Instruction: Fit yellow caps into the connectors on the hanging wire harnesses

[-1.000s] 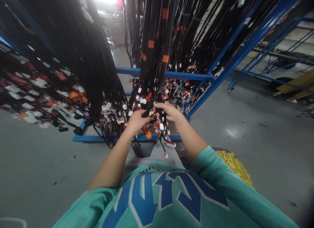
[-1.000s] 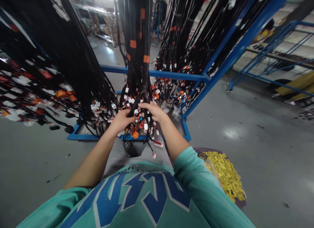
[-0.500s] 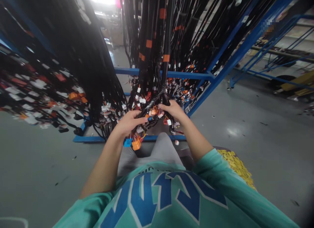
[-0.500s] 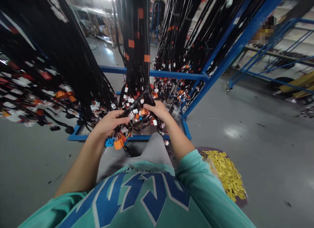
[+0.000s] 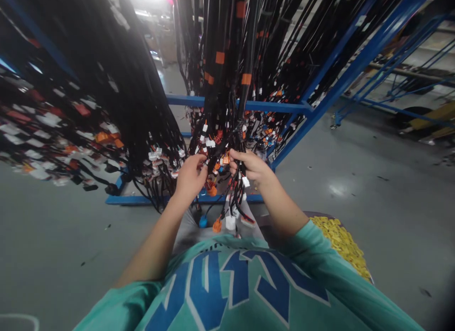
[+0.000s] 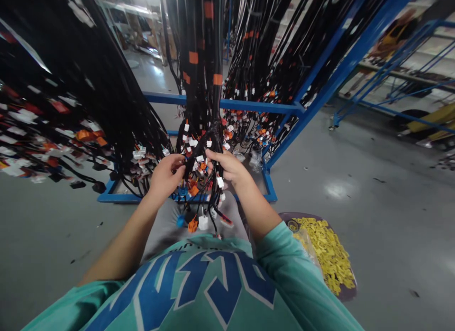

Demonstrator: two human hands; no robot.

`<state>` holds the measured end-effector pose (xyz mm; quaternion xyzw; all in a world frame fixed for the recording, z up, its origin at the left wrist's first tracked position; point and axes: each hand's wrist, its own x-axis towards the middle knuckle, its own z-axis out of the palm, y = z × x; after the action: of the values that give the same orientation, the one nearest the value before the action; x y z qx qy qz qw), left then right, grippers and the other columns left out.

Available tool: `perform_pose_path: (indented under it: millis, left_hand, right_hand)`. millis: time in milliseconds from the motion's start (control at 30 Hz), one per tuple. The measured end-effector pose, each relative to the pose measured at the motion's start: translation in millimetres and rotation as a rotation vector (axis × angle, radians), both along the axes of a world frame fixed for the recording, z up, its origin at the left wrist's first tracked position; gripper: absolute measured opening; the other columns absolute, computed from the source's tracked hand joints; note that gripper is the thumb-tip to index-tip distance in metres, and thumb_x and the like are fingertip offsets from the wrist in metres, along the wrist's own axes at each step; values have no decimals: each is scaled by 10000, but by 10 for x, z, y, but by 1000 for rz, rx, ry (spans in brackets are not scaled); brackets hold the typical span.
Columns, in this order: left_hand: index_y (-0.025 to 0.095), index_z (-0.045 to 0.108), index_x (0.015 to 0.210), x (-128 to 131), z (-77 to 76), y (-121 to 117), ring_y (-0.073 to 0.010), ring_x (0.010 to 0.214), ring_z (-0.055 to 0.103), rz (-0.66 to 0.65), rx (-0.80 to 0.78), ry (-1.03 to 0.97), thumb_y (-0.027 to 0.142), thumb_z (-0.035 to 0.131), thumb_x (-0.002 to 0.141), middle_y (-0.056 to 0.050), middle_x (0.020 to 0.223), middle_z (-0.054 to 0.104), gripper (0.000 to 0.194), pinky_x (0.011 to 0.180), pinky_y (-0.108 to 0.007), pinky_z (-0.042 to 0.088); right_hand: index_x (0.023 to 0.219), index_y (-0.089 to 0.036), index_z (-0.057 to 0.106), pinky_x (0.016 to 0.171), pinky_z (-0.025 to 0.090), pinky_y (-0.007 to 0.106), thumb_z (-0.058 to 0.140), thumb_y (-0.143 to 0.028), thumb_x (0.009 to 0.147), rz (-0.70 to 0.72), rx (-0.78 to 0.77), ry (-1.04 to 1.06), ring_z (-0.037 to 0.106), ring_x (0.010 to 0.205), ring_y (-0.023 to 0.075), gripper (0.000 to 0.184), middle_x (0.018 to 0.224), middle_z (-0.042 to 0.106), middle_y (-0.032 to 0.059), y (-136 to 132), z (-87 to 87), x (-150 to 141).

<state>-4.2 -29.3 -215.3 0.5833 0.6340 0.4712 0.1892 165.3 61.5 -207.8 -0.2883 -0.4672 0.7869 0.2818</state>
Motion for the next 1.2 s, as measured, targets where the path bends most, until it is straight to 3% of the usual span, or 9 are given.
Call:
perform_pose_path:
  millis: [67,167,233,333,467,567,700,900,1200]
  left_hand:
    - [171,589,895,99,0,-109,-166,797,589,-3,34,-231,257,544,760,-40,875,620,166,782,-315,471]
    - [158,589,865,278,16,-204,-148,742,609,-189,-113,-741,383,595,761,-36,813,619,248,704,-269,495]
    - [152,593,880,383,25,-207,-140,682,613,-315,-300,-1027,447,593,765,-36,774,619,317,634,-250,499]
    - [176,575,957,473,63,-188,-125,539,580,-436,-508,-1234,495,504,823,-10,687,593,354,517,-243,488]
    - [177,535,1055,480,191,-209,-137,540,598,-524,-589,-1281,482,367,893,-24,711,607,384,491,-261,512]
    - [164,536,1060,469,283,-234,-142,569,616,-497,-625,-1266,446,329,915,-41,756,633,379,496,-270,528]
    - [146,571,979,484,324,-230,-118,484,576,-417,-662,-1259,467,392,894,-22,680,620,377,452,-249,507]
    - [172,615,904,562,324,-191,-101,426,526,-353,-676,-1282,418,464,880,17,553,576,290,454,-230,464]
    - [111,596,751,622,308,96,-175,460,597,-421,-984,-1003,286,535,820,-41,535,612,198,484,-299,504]
  right_hand:
    - [671,-179,478,400,434,194,611,-367,799,112,-130,59,455,372,74,264,431,472,-69,-36,56,-22]
    - [752,-182,494,384,422,176,437,-348,916,200,-282,146,441,364,68,241,442,427,-83,-110,141,-55]
    - [794,-180,503,384,417,162,360,-327,951,157,-337,207,441,369,63,258,453,413,-86,-163,179,-88]
    - [820,-170,505,400,431,157,297,-306,971,55,-387,302,439,379,48,291,504,450,-77,-205,200,-125]
    - [804,-161,503,368,383,111,171,-291,989,-16,-440,407,428,385,27,401,533,461,-67,-175,194,-108]
    - [805,-165,515,373,357,85,224,-302,982,-36,-437,412,414,399,15,367,541,453,-72,-150,190,-90]
    - [788,-179,525,399,365,96,448,-317,912,-66,-357,351,379,419,20,201,556,437,-83,-156,193,-118]
    - [798,-193,503,456,421,155,568,-246,830,-115,-277,272,443,469,53,89,560,470,-81,-135,196,-162]
    - [747,-194,515,508,436,218,683,-324,697,-317,-16,51,493,522,81,219,629,536,-53,-178,68,-135]
